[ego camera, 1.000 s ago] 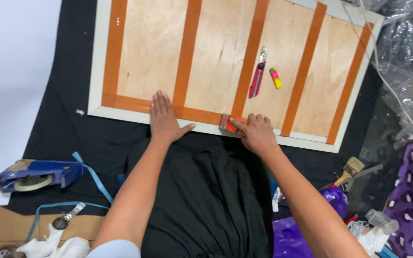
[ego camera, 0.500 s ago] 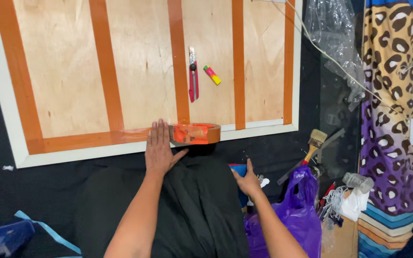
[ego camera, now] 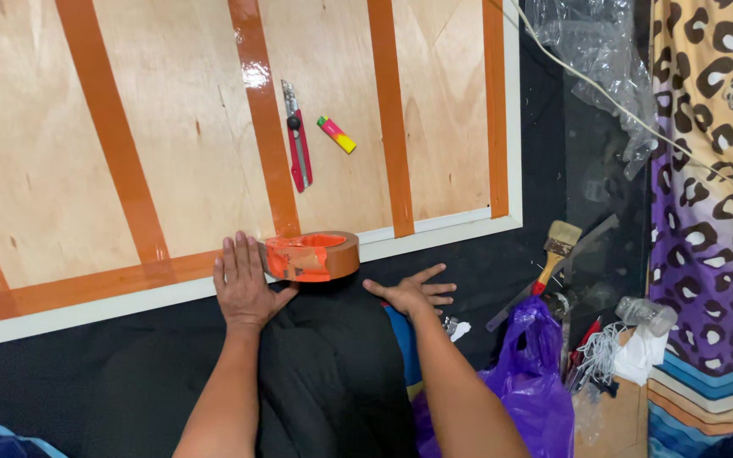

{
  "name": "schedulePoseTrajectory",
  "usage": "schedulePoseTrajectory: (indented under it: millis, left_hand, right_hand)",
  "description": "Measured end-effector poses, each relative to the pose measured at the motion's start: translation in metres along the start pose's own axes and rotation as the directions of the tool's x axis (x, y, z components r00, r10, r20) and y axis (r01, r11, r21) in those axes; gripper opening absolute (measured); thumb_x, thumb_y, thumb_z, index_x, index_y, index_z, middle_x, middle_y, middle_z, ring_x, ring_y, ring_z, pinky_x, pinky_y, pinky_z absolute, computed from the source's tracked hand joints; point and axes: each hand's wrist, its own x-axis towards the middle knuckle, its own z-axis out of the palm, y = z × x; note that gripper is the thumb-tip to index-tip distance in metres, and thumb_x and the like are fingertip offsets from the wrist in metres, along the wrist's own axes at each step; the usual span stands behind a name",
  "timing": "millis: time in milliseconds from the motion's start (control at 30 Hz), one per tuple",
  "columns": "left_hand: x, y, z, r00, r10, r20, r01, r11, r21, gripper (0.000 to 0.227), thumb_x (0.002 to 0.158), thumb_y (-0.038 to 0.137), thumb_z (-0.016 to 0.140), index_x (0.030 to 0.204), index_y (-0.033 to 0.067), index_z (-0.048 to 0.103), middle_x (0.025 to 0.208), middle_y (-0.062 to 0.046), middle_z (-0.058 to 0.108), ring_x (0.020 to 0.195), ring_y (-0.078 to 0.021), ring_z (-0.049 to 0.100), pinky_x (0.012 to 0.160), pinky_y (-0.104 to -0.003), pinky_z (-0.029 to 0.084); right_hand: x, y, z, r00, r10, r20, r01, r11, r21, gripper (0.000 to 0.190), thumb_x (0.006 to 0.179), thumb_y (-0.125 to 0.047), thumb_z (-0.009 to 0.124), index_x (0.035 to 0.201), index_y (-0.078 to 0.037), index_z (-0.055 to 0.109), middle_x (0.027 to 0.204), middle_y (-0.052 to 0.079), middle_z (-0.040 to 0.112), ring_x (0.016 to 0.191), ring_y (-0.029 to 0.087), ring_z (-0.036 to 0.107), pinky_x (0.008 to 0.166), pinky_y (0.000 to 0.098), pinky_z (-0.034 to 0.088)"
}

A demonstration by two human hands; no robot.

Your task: The person applies orange tape to a wooden board using a tape dispenser and cuts the tape with a utility knife. They smooth the tape along the board's surface and trim excess tape at the edges.

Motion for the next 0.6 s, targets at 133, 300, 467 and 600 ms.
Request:
schedulePoseTrajectory:
  millis: [133, 300, 467, 600]
  left_hand:
    - [0.001, 0.002, 0.003, 0.998, -0.027, 0.06, 0.025, 0.999, 0.036, 0.126, 0.065, 0.083, 0.066, 0.158, 0.0027, 0.04, 0.168, -0.017, 0.034, 0.157, -0.0332, 0.027, 0.126, -0.05, 0.02]
    - [0.0, 0.003, 0.007, 1.0, -0.013, 0.025, 0.012, 0.999, 0.039, 0.125, 0.072, 0.086, 0.061, 0.16, 0.0001, 0.039, 0.169, -0.018, 0.032, 0.158, -0.034, 0.026, 0.127, -0.05, 0.016]
    - [-0.004, 0.002, 0.011, 0.998, -0.023, 0.057, 0.02, 0.999, 0.041, 0.124, 0.076, 0.087, 0.055, 0.159, -0.0025, 0.038, 0.17, -0.02, 0.031, 0.158, -0.0357, 0.026, 0.127, -0.05, 0.014]
    - [0.001, 0.001, 0.012, 1.0, -0.01, 0.029, 0.009, 1.0, 0.025, 0.122, 0.077, 0.087, 0.055, 0.159, -0.0022, 0.039, 0.169, -0.02, 0.031, 0.158, -0.0358, 0.026, 0.127, -0.05, 0.014]
  right_hand:
    - [0.0, -0.009, -0.008, 1.0, 0.006, 0.014, -0.006, 1.0, -0.006, 0.182, 0.049, -0.074, 0.091, 0.146, -0.005, -0.047, 0.15, 0.045, -0.041, 0.144, 0.065, -0.027, 0.117, 0.0751, 0.005]
    - [-0.002, -0.007, -0.009, 1.0, 0.005, 0.0, -0.005, 1.0, 0.028, 0.183, 0.047, -0.071, 0.094, 0.147, -0.004, -0.045, 0.149, 0.046, -0.04, 0.143, 0.066, -0.027, 0.117, 0.0744, 0.002]
    - [0.007, -0.009, -0.009, 0.998, 0.047, 0.035, -0.046, 0.999, -0.026, 0.183, 0.048, -0.072, 0.093, 0.146, -0.004, -0.046, 0.149, 0.045, -0.04, 0.144, 0.064, -0.028, 0.118, 0.0739, 0.002]
    - [0.01, -0.009, -0.01, 0.997, 0.036, 0.071, -0.03, 0.997, -0.074, 0.183, 0.05, -0.074, 0.092, 0.145, -0.002, -0.047, 0.148, 0.047, -0.039, 0.142, 0.066, -0.029, 0.117, 0.075, 0.001]
